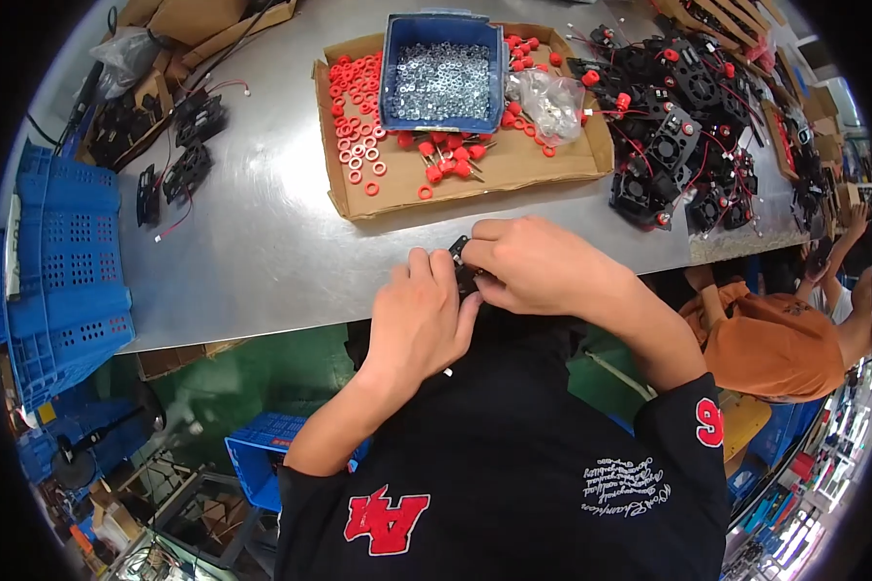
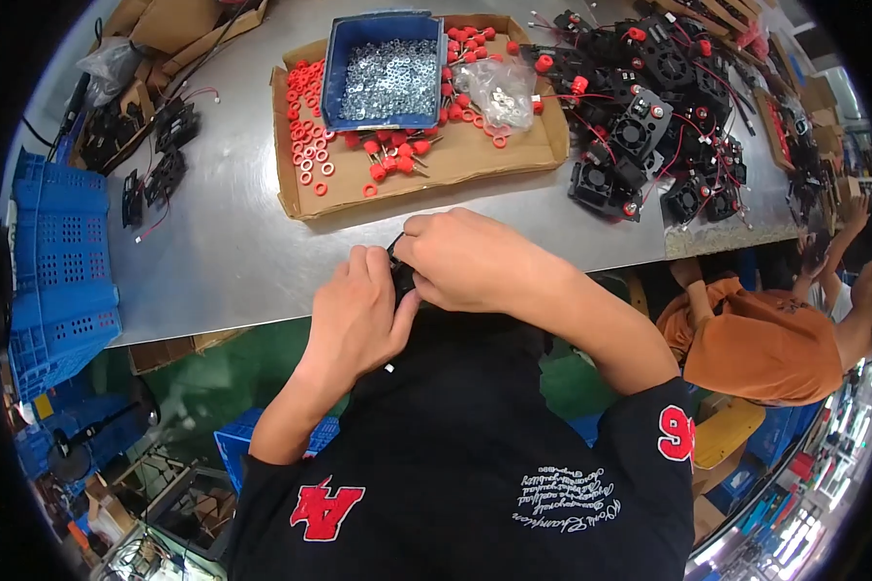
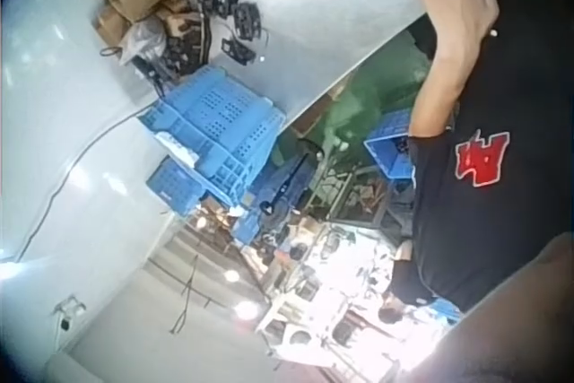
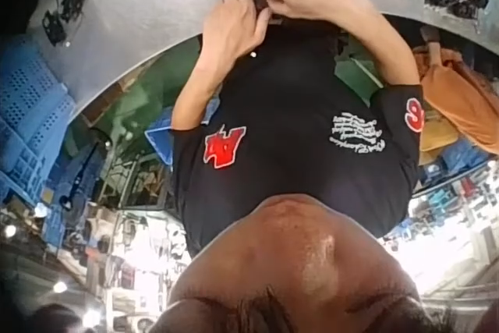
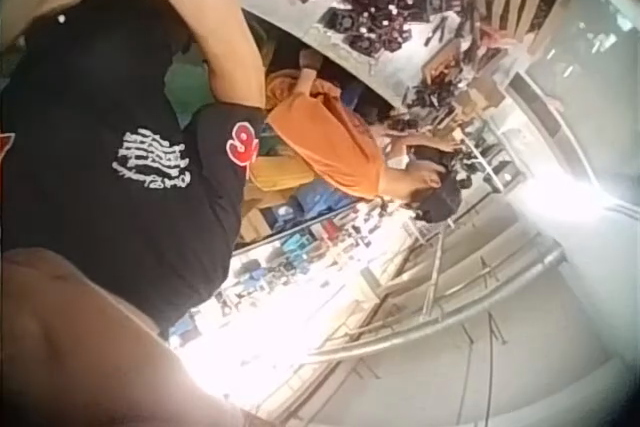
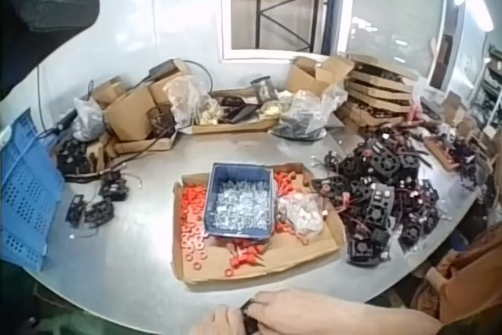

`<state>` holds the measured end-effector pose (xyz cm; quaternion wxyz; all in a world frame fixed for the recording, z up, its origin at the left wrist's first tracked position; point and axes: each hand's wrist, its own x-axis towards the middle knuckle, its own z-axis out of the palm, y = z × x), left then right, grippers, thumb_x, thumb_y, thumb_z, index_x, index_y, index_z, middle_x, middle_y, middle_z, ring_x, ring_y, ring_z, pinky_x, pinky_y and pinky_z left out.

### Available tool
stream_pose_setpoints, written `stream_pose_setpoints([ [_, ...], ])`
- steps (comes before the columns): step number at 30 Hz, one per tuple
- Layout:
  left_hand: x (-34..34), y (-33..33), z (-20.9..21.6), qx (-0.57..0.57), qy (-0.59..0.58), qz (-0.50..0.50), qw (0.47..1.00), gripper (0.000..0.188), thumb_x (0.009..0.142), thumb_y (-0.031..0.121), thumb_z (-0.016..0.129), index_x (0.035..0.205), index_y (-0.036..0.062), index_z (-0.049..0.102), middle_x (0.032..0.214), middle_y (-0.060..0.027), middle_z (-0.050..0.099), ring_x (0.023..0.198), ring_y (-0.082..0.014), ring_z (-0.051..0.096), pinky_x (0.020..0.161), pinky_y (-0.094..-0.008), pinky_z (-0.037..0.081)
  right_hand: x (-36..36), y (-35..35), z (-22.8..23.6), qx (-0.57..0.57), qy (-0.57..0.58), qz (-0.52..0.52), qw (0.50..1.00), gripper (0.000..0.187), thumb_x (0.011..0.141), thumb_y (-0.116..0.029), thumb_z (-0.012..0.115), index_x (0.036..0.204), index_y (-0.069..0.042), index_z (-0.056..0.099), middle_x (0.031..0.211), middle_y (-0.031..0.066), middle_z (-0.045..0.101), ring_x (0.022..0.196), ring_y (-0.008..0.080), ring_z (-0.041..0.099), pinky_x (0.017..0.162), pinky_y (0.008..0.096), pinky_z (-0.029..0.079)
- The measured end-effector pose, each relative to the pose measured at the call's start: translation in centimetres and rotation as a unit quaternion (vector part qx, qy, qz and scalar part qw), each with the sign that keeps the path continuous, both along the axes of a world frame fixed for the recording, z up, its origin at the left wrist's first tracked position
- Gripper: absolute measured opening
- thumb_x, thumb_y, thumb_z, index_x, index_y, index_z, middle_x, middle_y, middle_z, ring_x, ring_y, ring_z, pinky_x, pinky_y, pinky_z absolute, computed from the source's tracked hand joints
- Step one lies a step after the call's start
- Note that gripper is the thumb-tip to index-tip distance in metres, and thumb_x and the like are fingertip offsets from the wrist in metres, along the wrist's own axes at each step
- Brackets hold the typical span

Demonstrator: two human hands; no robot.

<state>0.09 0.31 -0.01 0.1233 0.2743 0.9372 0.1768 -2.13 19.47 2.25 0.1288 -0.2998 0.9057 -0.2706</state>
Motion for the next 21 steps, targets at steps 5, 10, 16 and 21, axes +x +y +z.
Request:
stream_pose_setpoints([
  [5, 0.1, 0.0, 0.1, -0.010, 0.002, -0.005, 1.000, 0.041, 0.087, 0.029, 0.067, 0.103, -0.0032, 0.047, 0.095, -0.0194, 0.055, 0.083, -0.0379, 0.061, 0.066, -0.0464, 0.052, -1.7, -0.2, 0.2, 0.027, -0.051, 0.038, 0.998, 0.017, 0.073, -0.012, 0.067, 0.081, 0.002, 0.062, 0.083, 0.0175, 0.065, 0.079, 0.0391, 0.065, 0.072, 0.0478, 0.053],
  [10, 0.1, 0.1, 0.1, -0.009, -0.001, -0.002, 1.000, 0.042, 0.087, 0.029, 0.068, 0.103, -0.0033, 0.047, 0.096, -0.0196, 0.055, 0.084, -0.0380, 0.061, 0.067, -0.0472, 0.052, -2.0, -0.4, 0.1, 0.097, -0.030, 0.062, 0.993, 0.016, 0.071, -0.012, 0.067, 0.078, 0.002, 0.063, 0.079, 0.0186, 0.065, 0.074, 0.0392, 0.065, 0.067, 0.0466, 0.052],
  [16, 0.1, 0.5, 0.0, -0.017, 0.008, -0.006, 1.000, 0.044, 0.088, 0.032, 0.067, 0.103, -0.0037, 0.047, 0.096, -0.0196, 0.055, 0.083, -0.0378, 0.061, 0.066, -0.0454, 0.053, -2.9, 0.2, 0.4, 0.051, -0.143, 0.050, 0.987, 0.014, 0.071, -0.012, 0.066, 0.072, 0.001, 0.061, 0.074, 0.0172, 0.065, 0.070, 0.0369, 0.064, 0.064, 0.0438, 0.051],
  [21, 0.2, 0.3, -0.2, -0.031, 0.051, -0.003, 0.998, 0.043, 0.090, 0.038, 0.067, 0.100, -0.0005, 0.050, 0.091, -0.0146, 0.054, 0.078, -0.0293, 0.062, 0.059, -0.0367, 0.053, -3.8, 0.4, 3.2, -0.033, -0.043, 0.006, 0.998, 0.010, 0.074, -0.009, 0.065, 0.077, 0.000, 0.060, 0.074, 0.0158, 0.064, 0.066, 0.0345, 0.063, 0.063, 0.0426, 0.050],
])
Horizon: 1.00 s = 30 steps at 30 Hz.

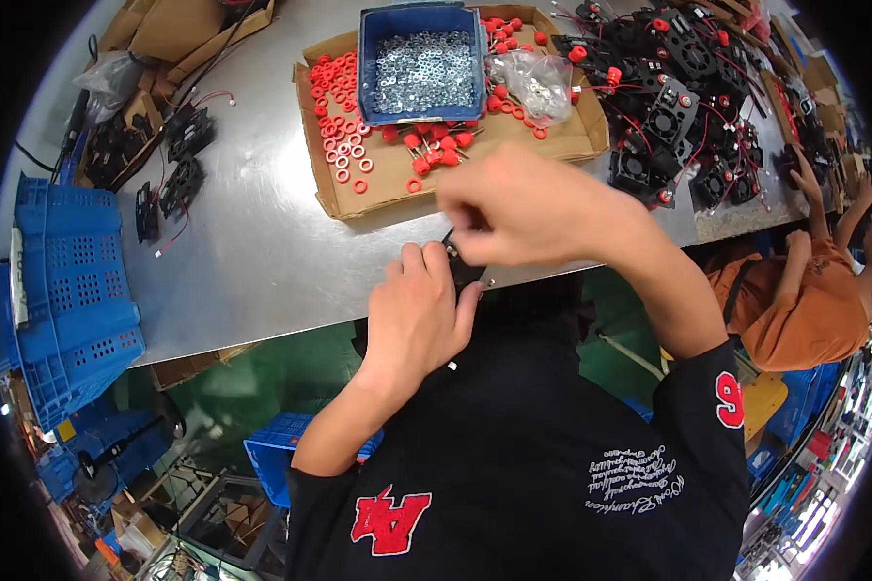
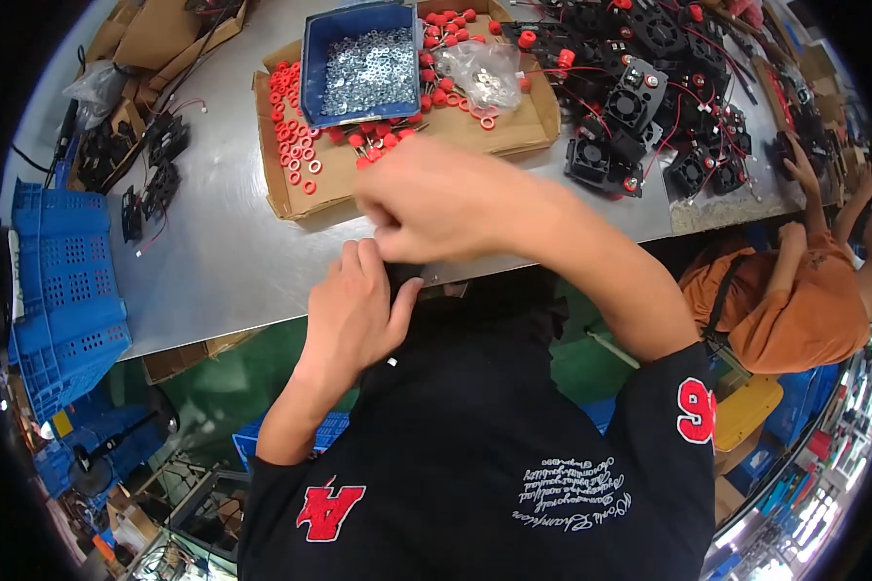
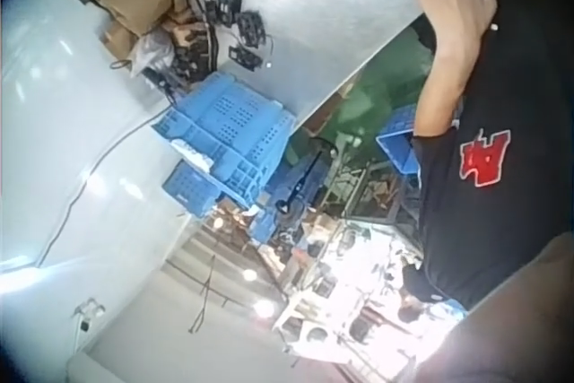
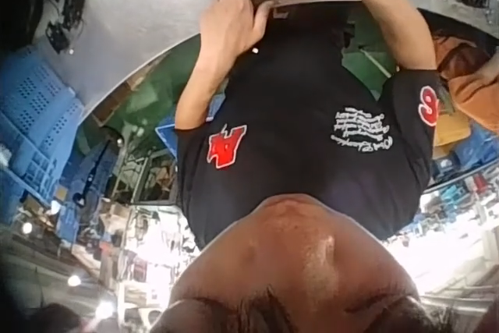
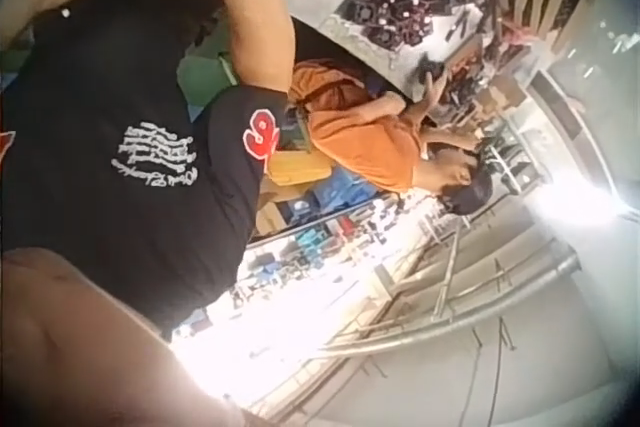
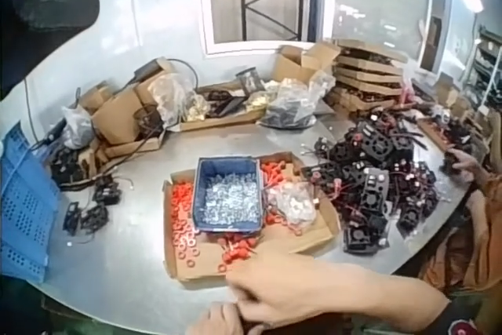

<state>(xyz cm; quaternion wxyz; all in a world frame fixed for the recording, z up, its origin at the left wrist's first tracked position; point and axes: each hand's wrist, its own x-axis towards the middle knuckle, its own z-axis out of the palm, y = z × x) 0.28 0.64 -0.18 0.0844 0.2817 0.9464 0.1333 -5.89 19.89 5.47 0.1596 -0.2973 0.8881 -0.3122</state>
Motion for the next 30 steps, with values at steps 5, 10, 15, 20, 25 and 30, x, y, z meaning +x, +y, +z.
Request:
stream_pose_setpoints([
  [5, 0.4, 0.3, -0.1, 0.015, -0.020, 0.014, 1.000, 0.046, 0.091, 0.037, 0.066, 0.103, -0.0045, 0.049, 0.096, -0.0198, 0.054, 0.084, -0.0366, 0.061, 0.066, -0.0438, 0.054, 4.0, 4.4, -3.8, 0.000, 0.096, -0.125, 0.988, 0.011, 0.082, -0.009, 0.068, 0.087, 0.000, 0.062, 0.071, 0.0121, 0.060, 0.066, 0.0259, 0.062, 0.060, 0.0363, 0.049],
  [10, 0.5, 0.2, 0.3, 0.010, -0.033, 0.024, 0.999, 0.047, 0.091, 0.037, 0.065, 0.104, -0.0051, 0.049, 0.096, -0.0205, 0.054, 0.085, -0.0369, 0.061, 0.067, -0.0436, 0.054, 7.0, 5.3, -6.2, -0.071, 0.069, -0.243, 0.965, 0.013, 0.085, -0.010, 0.069, 0.095, -0.001, 0.068, 0.072, 0.0103, 0.062, 0.067, 0.0220, 0.062, 0.061, 0.0333, 0.048],
  [15, 0.4, 0.1, -0.4, -0.008, 0.020, 0.002, 1.000, 0.046, 0.090, 0.040, 0.066, 0.103, -0.0023, 0.051, 0.093, -0.0151, 0.054, 0.078, -0.0288, 0.062, 0.060, -0.0359, 0.054, 3.7, 5.5, -4.9, -0.054, 0.209, -0.428, 0.878, 0.023, 0.085, -0.022, 0.072, 0.089, 0.000, 0.071, 0.082, 0.0135, 0.069, 0.068, 0.0251, 0.065, 0.062, 0.0354, 0.051],
  [20, 0.5, 0.2, -0.2, 0.013, -0.025, 0.021, 0.999, 0.047, 0.091, 0.036, 0.065, 0.105, -0.0059, 0.048, 0.097, -0.0217, 0.054, 0.084, -0.0375, 0.061, 0.066, -0.0447, 0.054, -1.5, 5.3, -5.1, 0.216, 0.101, -0.473, 0.848, 0.035, 0.084, -0.035, 0.071, 0.086, 0.001, 0.074, 0.083, 0.0195, 0.070, 0.076, 0.0367, 0.069, 0.068, 0.0450, 0.053],
  [25, 0.5, 0.3, -0.3, 0.013, -0.016, 0.017, 1.000, 0.047, 0.091, 0.037, 0.064, 0.105, -0.0056, 0.048, 0.097, -0.0213, 0.054, 0.082, -0.0373, 0.061, 0.066, -0.0444, 0.054, -1.5, 5.5, -5.5, 0.234, 0.130, -0.480, 0.835, 0.033, 0.081, -0.033, 0.071, 0.083, 0.000, 0.075, 0.079, 0.0211, 0.070, 0.079, 0.0389, 0.069, 0.073, 0.0474, 0.054],
  [30, 0.4, -0.1, -0.4, 0.025, -0.017, 0.016, 0.999, 0.047, 0.091, 0.037, 0.064, 0.104, -0.0056, 0.048, 0.096, -0.0210, 0.054, 0.081, -0.0369, 0.061, 0.065, -0.0439, 0.053, -1.7, 6.6, -5.3, 0.230, 0.073, -0.410, 0.880, 0.030, 0.075, -0.029, 0.073, 0.085, -0.001, 0.075, 0.081, 0.0220, 0.070, 0.081, 0.0373, 0.069, 0.076, 0.0449, 0.054],
])
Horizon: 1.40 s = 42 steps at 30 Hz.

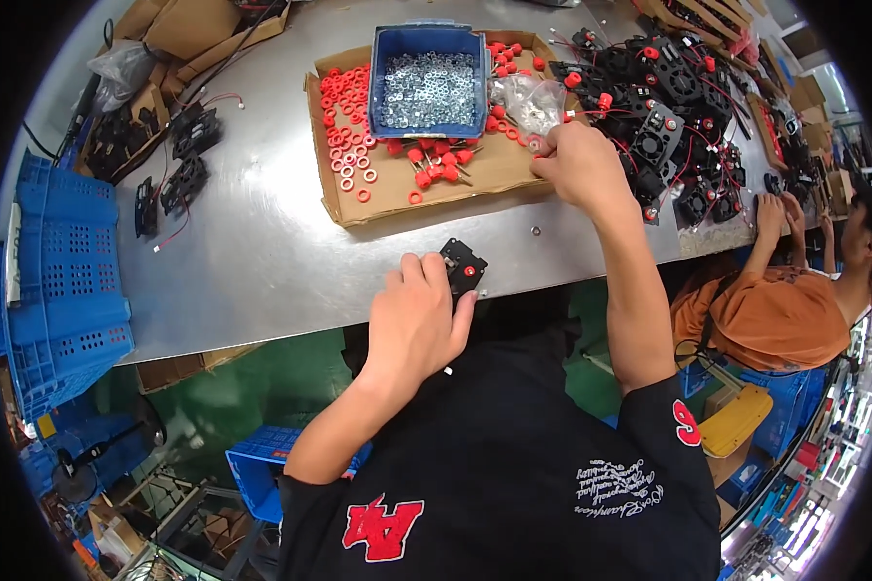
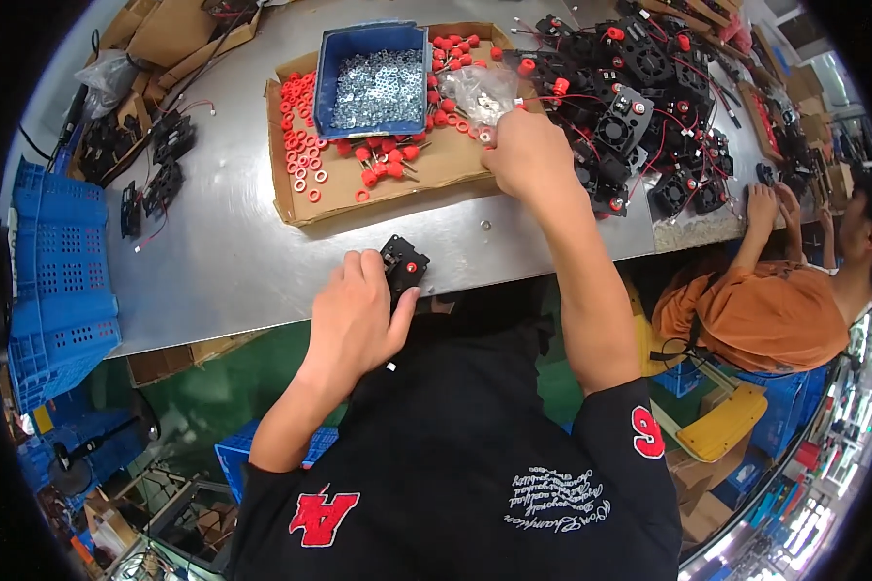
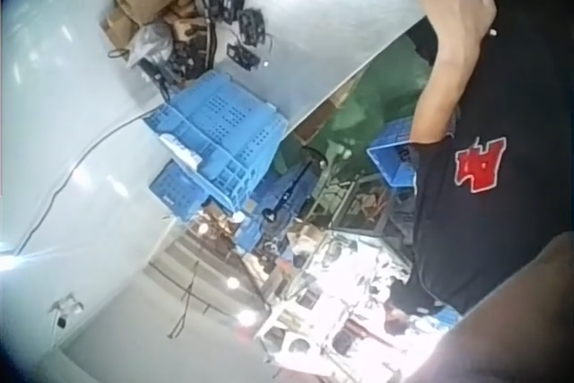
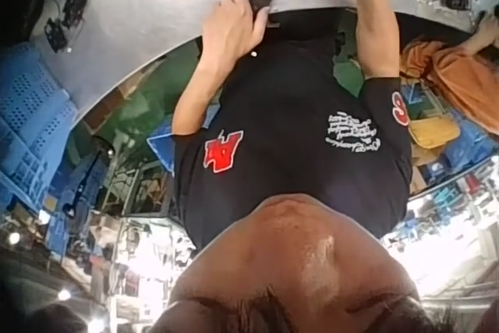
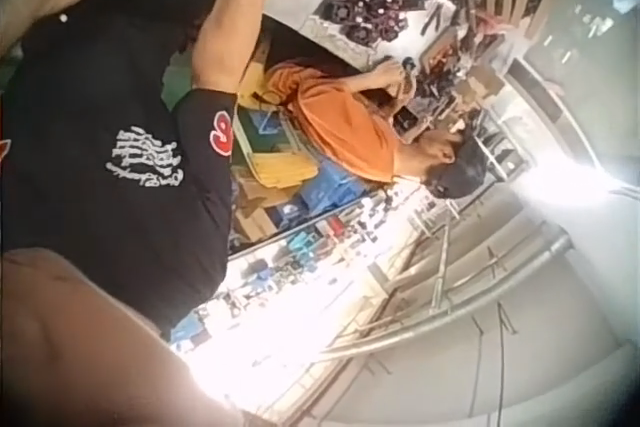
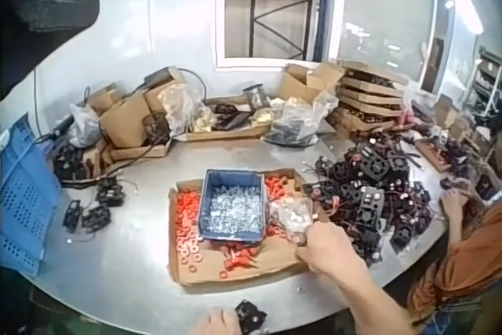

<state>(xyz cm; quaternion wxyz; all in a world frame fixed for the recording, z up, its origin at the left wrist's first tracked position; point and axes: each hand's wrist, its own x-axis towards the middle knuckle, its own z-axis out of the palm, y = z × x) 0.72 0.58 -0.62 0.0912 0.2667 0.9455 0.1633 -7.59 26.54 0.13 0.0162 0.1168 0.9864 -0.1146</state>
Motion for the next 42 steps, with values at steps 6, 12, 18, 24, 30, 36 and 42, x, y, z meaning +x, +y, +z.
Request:
stream_pose_setpoints([
  [6, -0.1, 0.0, 0.2, 0.015, -0.004, 0.008, 1.000, 0.046, 0.091, 0.037, 0.065, 0.102, -0.0047, 0.048, 0.095, -0.0202, 0.054, 0.080, -0.0360, 0.061, 0.064, -0.0436, 0.053, 0.4, -0.4, 1.8, -0.022, 0.025, 0.008, 0.999, 0.022, 0.076, -0.019, 0.074, 0.087, 0.000, 0.074, 0.075, 0.0146, 0.071, 0.071, 0.0259, 0.069, 0.069, 0.0365, 0.053],
  [12, 0.1, -0.2, 0.2, 0.015, -0.014, 0.013, 1.000, 0.044, 0.090, 0.036, 0.067, 0.101, -0.0028, 0.049, 0.094, -0.0184, 0.055, 0.079, -0.0346, 0.062, 0.063, -0.0432, 0.053, 7.1, -5.5, 3.4, -0.474, -0.077, 0.059, 0.875, 0.013, 0.086, -0.011, 0.075, 0.090, 0.001, 0.071, 0.076, -0.0028, 0.066, 0.069, 0.0020, 0.055, 0.060, 0.0202, 0.043],
  [18, 0.0, 0.0, 0.3, 0.021, -0.003, 0.010, 1.000, 0.044, 0.090, 0.035, 0.067, 0.101, -0.0025, 0.049, 0.094, -0.0180, 0.055, 0.079, -0.0335, 0.062, 0.062, -0.0417, 0.054, 8.4, -6.7, 0.9, -0.490, -0.107, 0.069, 0.862, 0.014, 0.089, -0.010, 0.073, 0.094, 0.003, 0.071, 0.077, 0.0007, 0.069, 0.069, 0.0042, 0.059, 0.061, 0.0213, 0.047],
  [24, 0.0, 0.1, 0.4, -0.003, -0.005, 0.015, 1.000, 0.044, 0.090, 0.036, 0.067, 0.101, -0.0026, 0.049, 0.093, -0.0175, 0.055, 0.079, -0.0331, 0.062, 0.062, -0.0415, 0.054, 9.0, -5.5, 0.9, -0.346, 0.090, 0.079, 0.931, 0.015, 0.087, -0.009, 0.071, 0.098, 0.002, 0.070, 0.082, 0.0040, 0.065, 0.070, 0.0079, 0.057, 0.063, 0.0246, 0.047],
  [30, 0.0, 0.2, 0.5, 0.001, -0.014, 0.007, 1.000, 0.044, 0.090, 0.036, 0.067, 0.102, -0.0033, 0.049, 0.094, -0.0179, 0.055, 0.079, -0.0334, 0.062, 0.063, -0.0416, 0.054, 10.1, -2.5, -0.7, -0.285, 0.090, 0.056, 0.953, 0.018, 0.083, -0.008, 0.073, 0.099, 0.001, 0.069, 0.081, 0.0048, 0.064, 0.068, 0.0107, 0.056, 0.063, 0.0253, 0.047],
  [36, -0.1, 0.0, 0.4, 0.002, -0.018, 0.016, 1.000, 0.045, 0.090, 0.036, 0.067, 0.102, -0.0037, 0.049, 0.095, -0.0190, 0.056, 0.081, -0.0347, 0.063, 0.064, -0.0423, 0.054, 10.4, -4.1, 0.2, -0.293, 0.118, 0.058, 0.947, 0.016, 0.083, -0.008, 0.073, 0.095, 0.001, 0.067, 0.080, 0.0064, 0.063, 0.066, 0.0132, 0.058, 0.059, 0.0265, 0.046],
  [42, 0.0, 0.1, 0.5, 0.007, -0.014, 0.017, 1.000, 0.045, 0.091, 0.036, 0.067, 0.102, -0.0039, 0.049, 0.095, -0.0194, 0.056, 0.082, -0.0354, 0.063, 0.065, -0.0431, 0.054, 11.6, -5.2, 1.4, -0.316, 0.085, 0.100, 0.940, 0.015, 0.081, -0.007, 0.075, 0.092, -0.001, 0.067, 0.080, 0.0060, 0.062, 0.064, 0.0139, 0.058, 0.058, 0.0265, 0.046],
])
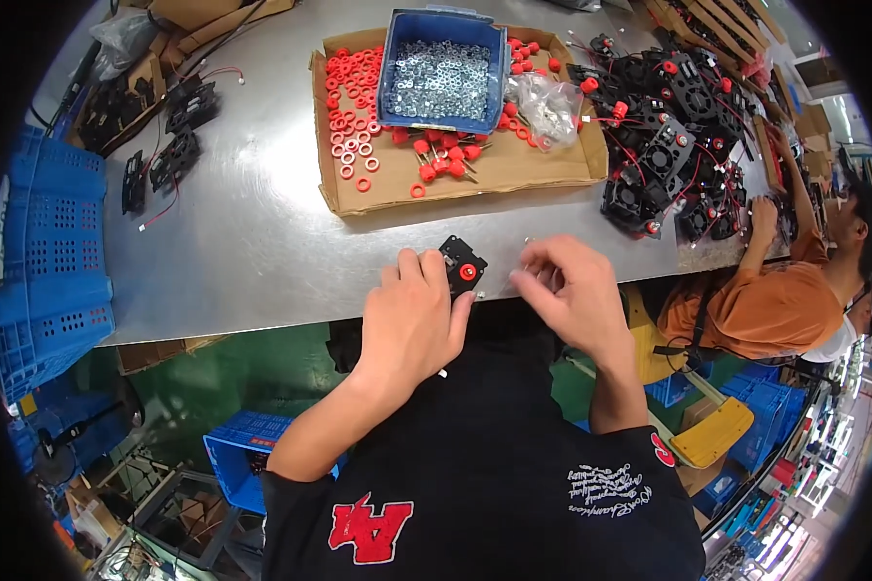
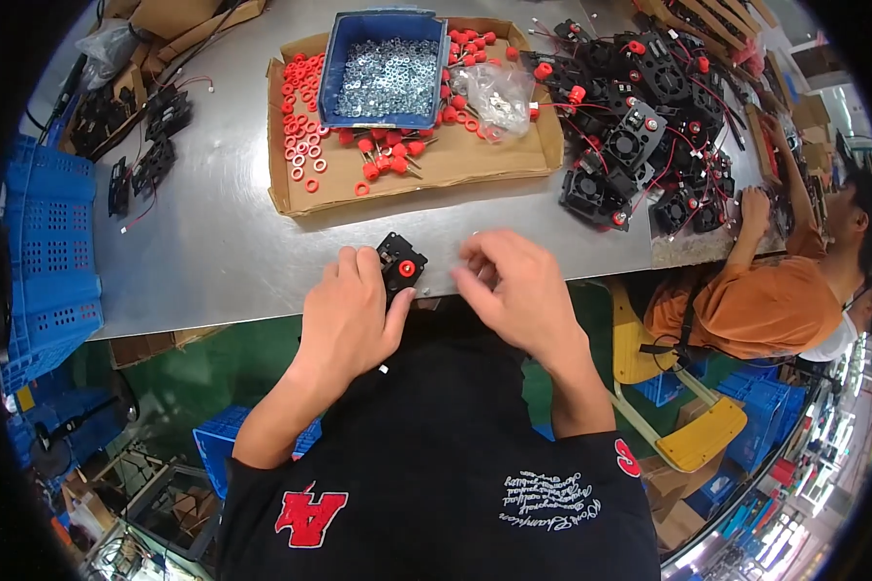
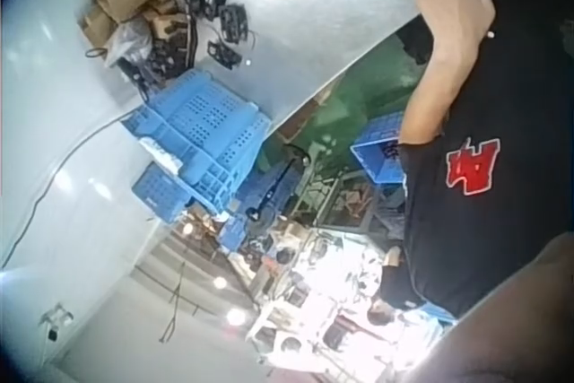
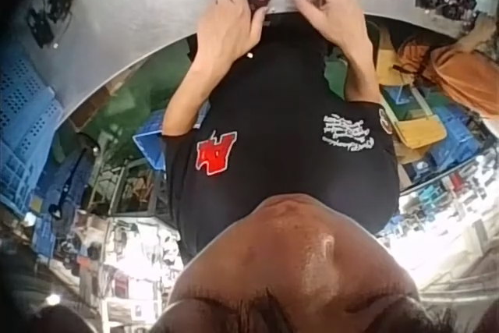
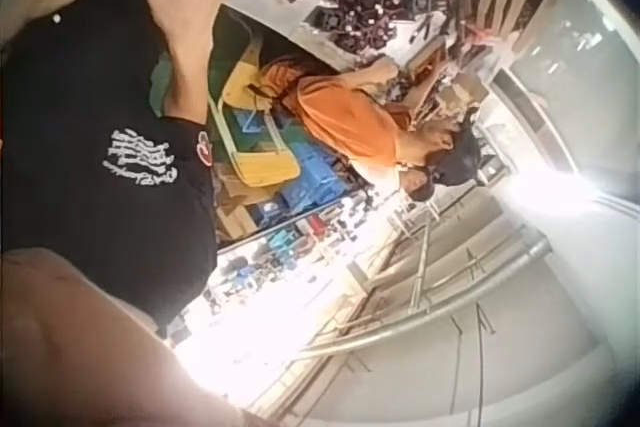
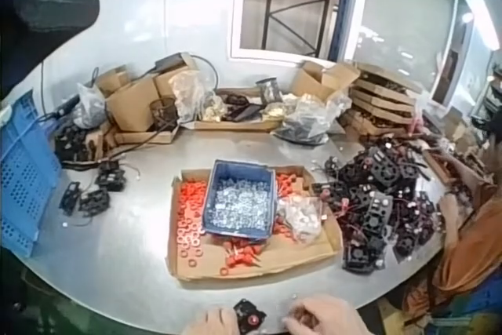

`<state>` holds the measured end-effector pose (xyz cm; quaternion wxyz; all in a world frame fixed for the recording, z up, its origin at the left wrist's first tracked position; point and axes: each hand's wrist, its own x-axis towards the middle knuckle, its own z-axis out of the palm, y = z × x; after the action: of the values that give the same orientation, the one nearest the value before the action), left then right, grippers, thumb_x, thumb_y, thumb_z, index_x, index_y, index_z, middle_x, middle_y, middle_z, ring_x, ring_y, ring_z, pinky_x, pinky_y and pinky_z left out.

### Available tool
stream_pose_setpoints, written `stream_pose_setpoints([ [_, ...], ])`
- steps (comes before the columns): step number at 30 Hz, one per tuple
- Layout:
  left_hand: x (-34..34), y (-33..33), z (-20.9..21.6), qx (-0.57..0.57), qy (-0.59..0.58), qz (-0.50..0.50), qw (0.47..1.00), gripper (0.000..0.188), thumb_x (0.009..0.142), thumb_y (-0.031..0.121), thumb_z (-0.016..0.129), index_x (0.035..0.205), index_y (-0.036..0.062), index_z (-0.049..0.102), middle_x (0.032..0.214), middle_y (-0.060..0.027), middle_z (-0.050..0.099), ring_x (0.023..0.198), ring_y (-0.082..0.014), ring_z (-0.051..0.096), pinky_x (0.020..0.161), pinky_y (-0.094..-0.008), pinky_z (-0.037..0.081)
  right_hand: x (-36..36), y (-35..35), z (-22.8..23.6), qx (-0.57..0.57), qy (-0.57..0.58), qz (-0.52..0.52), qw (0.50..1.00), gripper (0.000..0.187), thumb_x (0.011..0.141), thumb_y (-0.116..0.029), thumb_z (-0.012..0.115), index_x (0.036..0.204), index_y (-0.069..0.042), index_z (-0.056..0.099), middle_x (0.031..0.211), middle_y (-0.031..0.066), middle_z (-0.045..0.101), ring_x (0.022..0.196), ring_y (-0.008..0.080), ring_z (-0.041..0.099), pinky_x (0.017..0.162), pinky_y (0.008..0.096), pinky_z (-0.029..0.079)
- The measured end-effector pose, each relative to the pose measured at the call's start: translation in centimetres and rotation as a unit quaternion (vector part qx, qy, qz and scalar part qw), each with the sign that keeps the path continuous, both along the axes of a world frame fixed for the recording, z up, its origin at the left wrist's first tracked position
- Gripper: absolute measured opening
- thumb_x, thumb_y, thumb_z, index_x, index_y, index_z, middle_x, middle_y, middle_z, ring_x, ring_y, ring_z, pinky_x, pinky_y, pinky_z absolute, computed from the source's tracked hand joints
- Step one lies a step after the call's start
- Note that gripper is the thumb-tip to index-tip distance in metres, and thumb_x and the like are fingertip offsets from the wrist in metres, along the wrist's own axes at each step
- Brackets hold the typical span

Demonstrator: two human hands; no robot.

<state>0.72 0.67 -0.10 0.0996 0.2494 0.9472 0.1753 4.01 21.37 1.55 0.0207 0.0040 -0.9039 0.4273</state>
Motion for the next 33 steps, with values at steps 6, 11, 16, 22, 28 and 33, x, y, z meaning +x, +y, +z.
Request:
stream_pose_setpoints([
  [6, 0.0, 0.1, -0.2, 0.005, -0.002, -0.005, 1.000, 0.045, 0.090, 0.036, 0.067, 0.103, -0.0039, 0.049, 0.096, -0.0197, 0.055, 0.082, -0.0358, 0.062, 0.066, -0.0432, 0.054, 1.1, -2.3, -3.4, 0.018, 0.077, 0.081, 0.994, 0.014, 0.082, -0.007, 0.076, 0.094, -0.003, 0.069, 0.086, 0.0081, 0.065, 0.073, 0.0223, 0.065, 0.065, 0.0324, 0.052],
  [11, -0.1, 0.0, 0.0, 0.002, -0.002, -0.002, 1.000, 0.046, 0.090, 0.036, 0.066, 0.103, -0.0044, 0.049, 0.096, -0.0200, 0.055, 0.082, -0.0358, 0.062, 0.065, -0.0430, 0.054, 0.8, -1.7, -3.2, 0.004, 0.054, 0.015, 0.998, 0.010, 0.086, -0.007, 0.072, 0.094, -0.002, 0.070, 0.086, 0.0095, 0.067, 0.073, 0.0224, 0.066, 0.066, 0.0317, 0.053],
  [16, -0.1, -0.1, -0.2, -0.008, 0.003, -0.005, 1.000, 0.045, 0.091, 0.036, 0.066, 0.102, -0.0045, 0.049, 0.095, -0.0198, 0.055, 0.080, -0.0354, 0.062, 0.064, -0.0432, 0.054, -0.4, 2.1, -2.2, -0.015, 0.009, -0.134, 0.991, 0.016, 0.086, -0.009, 0.072, 0.096, 0.003, 0.070, 0.079, 0.0065, 0.070, 0.069, 0.0122, 0.064, 0.065, 0.0261, 0.051],
  [22, 0.0, 0.0, -0.3, 0.001, 0.014, -0.010, 1.000, 0.045, 0.091, 0.036, 0.066, 0.102, -0.0044, 0.049, 0.094, -0.0195, 0.055, 0.079, -0.0347, 0.061, 0.064, -0.0431, 0.053, -3.1, 3.6, -1.4, 0.020, -0.108, 0.001, 0.994, 0.017, 0.084, -0.012, 0.072, 0.093, 0.003, 0.072, 0.075, 0.0084, 0.069, 0.067, 0.0146, 0.065, 0.064, 0.0287, 0.052],
  [28, 0.1, -0.1, -0.3, -0.009, 0.008, -0.004, 1.000, 0.046, 0.091, 0.036, 0.066, 0.104, -0.0042, 0.050, 0.095, -0.0189, 0.055, 0.079, -0.0344, 0.061, 0.064, -0.0427, 0.054, -5.4, 3.0, 0.2, 0.173, -0.175, 0.084, 0.966, 0.020, 0.081, -0.015, 0.070, 0.087, 0.004, 0.069, 0.077, 0.0186, 0.069, 0.069, 0.0297, 0.069, 0.066, 0.0370, 0.052],
  [33, 0.1, -0.1, -0.7, -0.021, 0.043, -0.008, 0.999, 0.045, 0.090, 0.039, 0.067, 0.103, -0.0009, 0.051, 0.092, -0.0149, 0.056, 0.076, -0.0281, 0.062, 0.059, -0.0355, 0.054, -4.8, 3.6, -0.2, 0.209, -0.119, 0.131, 0.962, 0.021, 0.083, -0.018, 0.071, 0.087, 0.003, 0.069, 0.078, 0.0178, 0.067, 0.071, 0.0322, 0.067, 0.067, 0.0394, 0.051],
])
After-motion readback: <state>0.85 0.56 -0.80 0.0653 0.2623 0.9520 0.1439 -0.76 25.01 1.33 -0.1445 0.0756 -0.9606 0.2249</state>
